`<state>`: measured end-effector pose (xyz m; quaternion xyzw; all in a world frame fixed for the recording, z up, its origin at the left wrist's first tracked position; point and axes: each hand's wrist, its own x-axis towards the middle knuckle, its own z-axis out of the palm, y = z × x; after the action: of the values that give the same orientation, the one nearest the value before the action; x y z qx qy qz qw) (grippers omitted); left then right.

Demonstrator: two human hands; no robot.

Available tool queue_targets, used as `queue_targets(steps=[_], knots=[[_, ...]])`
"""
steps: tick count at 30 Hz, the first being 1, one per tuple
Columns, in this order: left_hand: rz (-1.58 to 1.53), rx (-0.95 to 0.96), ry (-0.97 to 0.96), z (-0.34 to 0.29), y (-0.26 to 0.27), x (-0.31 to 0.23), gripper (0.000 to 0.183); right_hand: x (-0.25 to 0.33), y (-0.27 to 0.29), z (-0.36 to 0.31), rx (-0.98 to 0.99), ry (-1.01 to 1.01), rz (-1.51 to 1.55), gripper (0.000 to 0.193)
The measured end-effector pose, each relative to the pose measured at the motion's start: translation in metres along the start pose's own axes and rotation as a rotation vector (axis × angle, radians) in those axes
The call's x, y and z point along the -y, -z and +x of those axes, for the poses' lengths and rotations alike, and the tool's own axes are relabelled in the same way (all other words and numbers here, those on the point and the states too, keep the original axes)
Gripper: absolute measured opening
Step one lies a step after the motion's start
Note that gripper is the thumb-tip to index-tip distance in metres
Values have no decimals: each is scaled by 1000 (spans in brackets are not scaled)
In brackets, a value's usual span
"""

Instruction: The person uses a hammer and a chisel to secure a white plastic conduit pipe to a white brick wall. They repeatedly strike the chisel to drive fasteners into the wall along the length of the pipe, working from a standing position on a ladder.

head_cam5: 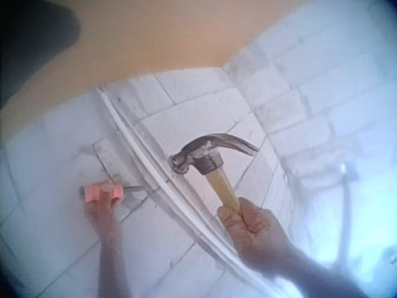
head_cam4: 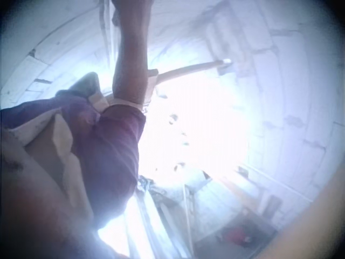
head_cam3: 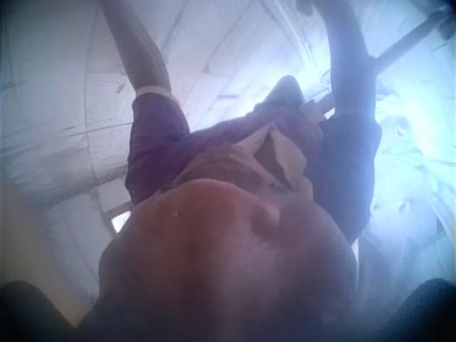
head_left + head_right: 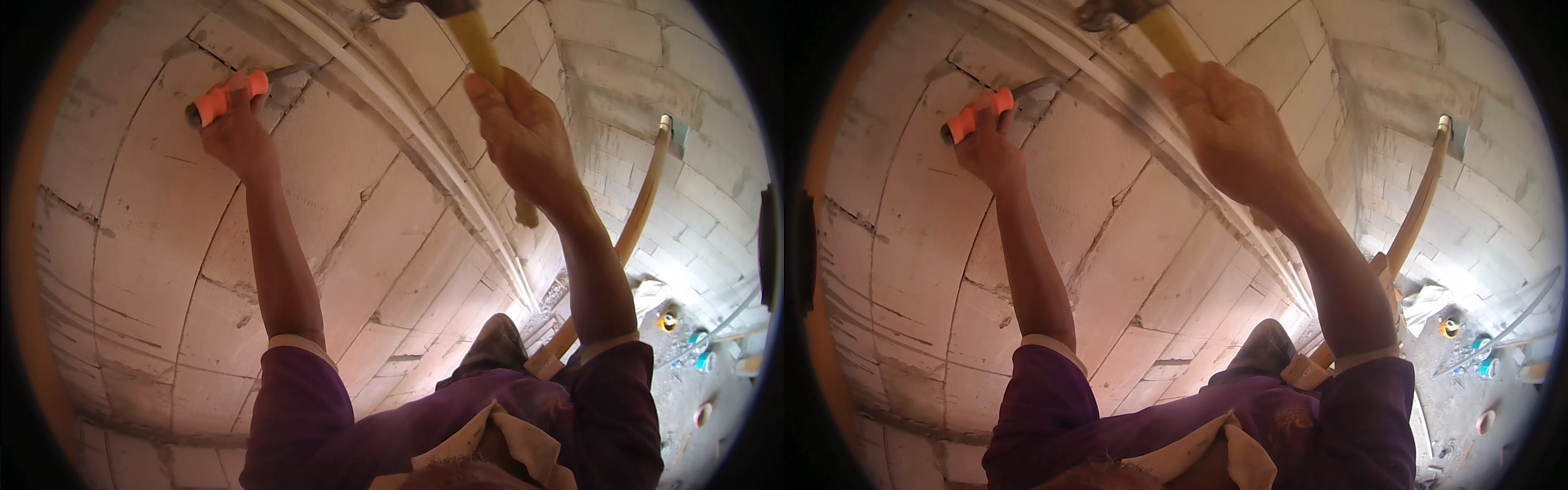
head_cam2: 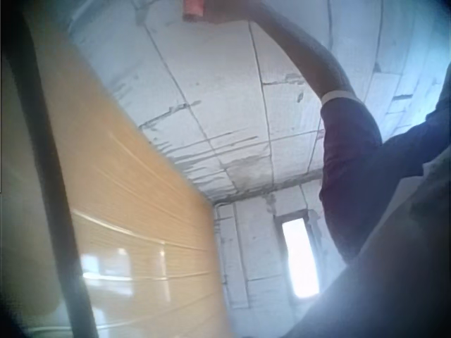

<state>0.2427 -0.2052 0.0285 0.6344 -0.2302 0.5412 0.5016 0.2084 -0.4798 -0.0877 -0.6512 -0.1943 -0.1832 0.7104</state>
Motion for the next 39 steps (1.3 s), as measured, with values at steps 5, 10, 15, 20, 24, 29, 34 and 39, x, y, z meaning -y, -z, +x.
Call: queue_targets(steps=[5, 10, 15, 20, 24, 29, 34, 39], knots=[[202, 189, -52, 12, 0, -8, 19, -14, 16, -18, -28, -146, 120, 40], [310, 339, -158, 13, -10, 9, 21, -22, 15, -28, -14, -169, 141, 41], [279, 337, -167, 6, -5, 8, 20, -28, 9, -32, 26, -178, 136, 40], [191, 441, -242, 11, 4, 22, 19, -19, -7, -30, 62, -219, 105, 38], [125, 435, -231, 9, 0, 28, 21, -8, -18, -16, 65, -50, -133, 34], [120, 476, -272, 4, 1, 31, 25, 40, -35, -3, -84, 466, -184, 32], [196, 452, -354, -1, -5, 35, 22, 28, -64, -3, -38, 543, -237, 31], [192, 420, -394, 1, -13, 45, 22, 38, -58, 5, -22, 508, -266, 33]])
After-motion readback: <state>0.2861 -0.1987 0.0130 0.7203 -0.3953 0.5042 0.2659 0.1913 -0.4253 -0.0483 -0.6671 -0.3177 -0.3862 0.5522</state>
